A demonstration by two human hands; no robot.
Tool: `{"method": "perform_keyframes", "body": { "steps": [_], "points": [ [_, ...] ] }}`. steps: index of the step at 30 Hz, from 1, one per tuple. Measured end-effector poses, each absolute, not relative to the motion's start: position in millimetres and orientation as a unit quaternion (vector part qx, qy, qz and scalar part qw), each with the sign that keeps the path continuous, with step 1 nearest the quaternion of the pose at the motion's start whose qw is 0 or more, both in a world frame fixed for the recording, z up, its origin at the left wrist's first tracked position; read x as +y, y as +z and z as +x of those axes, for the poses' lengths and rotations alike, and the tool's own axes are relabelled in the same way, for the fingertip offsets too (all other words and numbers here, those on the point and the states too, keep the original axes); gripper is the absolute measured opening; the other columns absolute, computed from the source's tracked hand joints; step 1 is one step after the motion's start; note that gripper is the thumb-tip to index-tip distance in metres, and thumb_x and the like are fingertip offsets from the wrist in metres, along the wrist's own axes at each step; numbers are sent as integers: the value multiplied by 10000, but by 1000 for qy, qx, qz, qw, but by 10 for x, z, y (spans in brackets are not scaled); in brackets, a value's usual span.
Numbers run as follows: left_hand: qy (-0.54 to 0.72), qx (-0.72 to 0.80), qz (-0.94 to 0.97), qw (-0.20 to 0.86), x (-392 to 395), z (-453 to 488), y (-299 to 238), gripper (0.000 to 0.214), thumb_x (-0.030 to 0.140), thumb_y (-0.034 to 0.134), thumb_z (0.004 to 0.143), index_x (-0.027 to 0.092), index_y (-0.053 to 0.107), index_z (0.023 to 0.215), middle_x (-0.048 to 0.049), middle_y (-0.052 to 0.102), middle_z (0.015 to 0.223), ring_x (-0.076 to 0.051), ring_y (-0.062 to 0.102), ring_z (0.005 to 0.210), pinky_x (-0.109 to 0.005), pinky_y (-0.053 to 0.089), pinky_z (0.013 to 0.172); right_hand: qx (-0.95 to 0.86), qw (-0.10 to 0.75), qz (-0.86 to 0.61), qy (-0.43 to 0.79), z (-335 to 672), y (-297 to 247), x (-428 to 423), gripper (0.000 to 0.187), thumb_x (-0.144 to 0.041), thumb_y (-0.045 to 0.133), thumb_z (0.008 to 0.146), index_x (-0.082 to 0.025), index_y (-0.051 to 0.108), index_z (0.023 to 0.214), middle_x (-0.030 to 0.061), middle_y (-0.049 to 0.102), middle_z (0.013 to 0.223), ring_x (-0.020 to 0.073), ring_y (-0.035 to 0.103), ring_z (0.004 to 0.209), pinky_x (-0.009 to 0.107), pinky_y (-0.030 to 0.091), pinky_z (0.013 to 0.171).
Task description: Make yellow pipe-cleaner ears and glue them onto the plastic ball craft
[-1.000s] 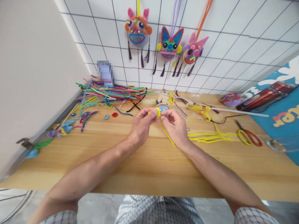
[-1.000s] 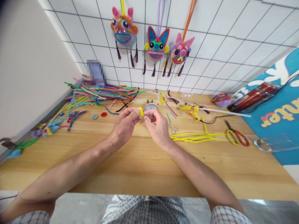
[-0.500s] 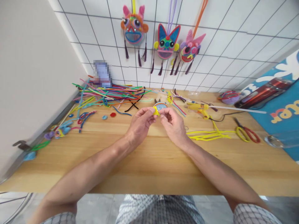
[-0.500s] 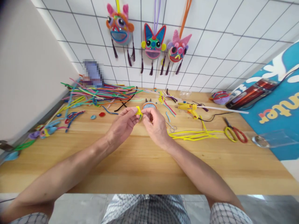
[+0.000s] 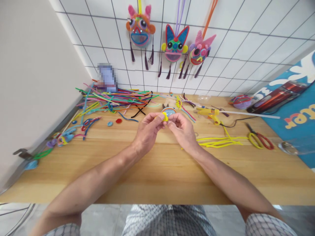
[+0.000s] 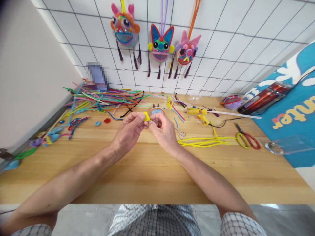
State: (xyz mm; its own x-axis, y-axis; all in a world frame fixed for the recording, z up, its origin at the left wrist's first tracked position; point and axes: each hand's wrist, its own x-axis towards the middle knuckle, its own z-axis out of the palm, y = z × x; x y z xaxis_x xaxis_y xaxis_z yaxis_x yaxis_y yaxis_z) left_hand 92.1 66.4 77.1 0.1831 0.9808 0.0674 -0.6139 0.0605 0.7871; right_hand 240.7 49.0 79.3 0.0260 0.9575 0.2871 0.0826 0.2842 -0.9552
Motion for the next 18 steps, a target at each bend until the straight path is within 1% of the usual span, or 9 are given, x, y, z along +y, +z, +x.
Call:
{"method": "perform_keyframes", "body": {
  "steps": [5,7,13,18],
  "points": [
    [585,256,393,661,670,908,783,324,412,990,738,205,773,861,3,739,789,-118,669,732,-265,539,707,-561,543,-454,429,2420,835,516,323,-505,812,827,-238,632,812,-33,633,700,132,575,636,278,502,609],
    [586,252,398,659,673,908,789,336,425,994,733,207,772,859,5,733,782,-120,666,726,-268,537,701,-556,547,-447,437,2423,836,527,339,-517,819,818,-239,627,792,-41,607,677,123,535,606,275,480,593],
    [589,240,399,661,662,922,806,326,423,1011,719,207,797,838,3,738,773,-114,658,706,-260,527,687,-544,561,-442,440,2417,836,532,295,-470,815,813,-235,640,774,-47,583,664,111,462,578,272,419,565],
    [592,249,431,634,645,930,799,323,454,998,737,215,809,844,-4,759,778,-123,655,707,-275,527,704,-540,572,-433,440,2425,822,531,255,-427,802,815,-233,643,769,-47,600,670,105,446,576,268,402,562]
  ]
}}
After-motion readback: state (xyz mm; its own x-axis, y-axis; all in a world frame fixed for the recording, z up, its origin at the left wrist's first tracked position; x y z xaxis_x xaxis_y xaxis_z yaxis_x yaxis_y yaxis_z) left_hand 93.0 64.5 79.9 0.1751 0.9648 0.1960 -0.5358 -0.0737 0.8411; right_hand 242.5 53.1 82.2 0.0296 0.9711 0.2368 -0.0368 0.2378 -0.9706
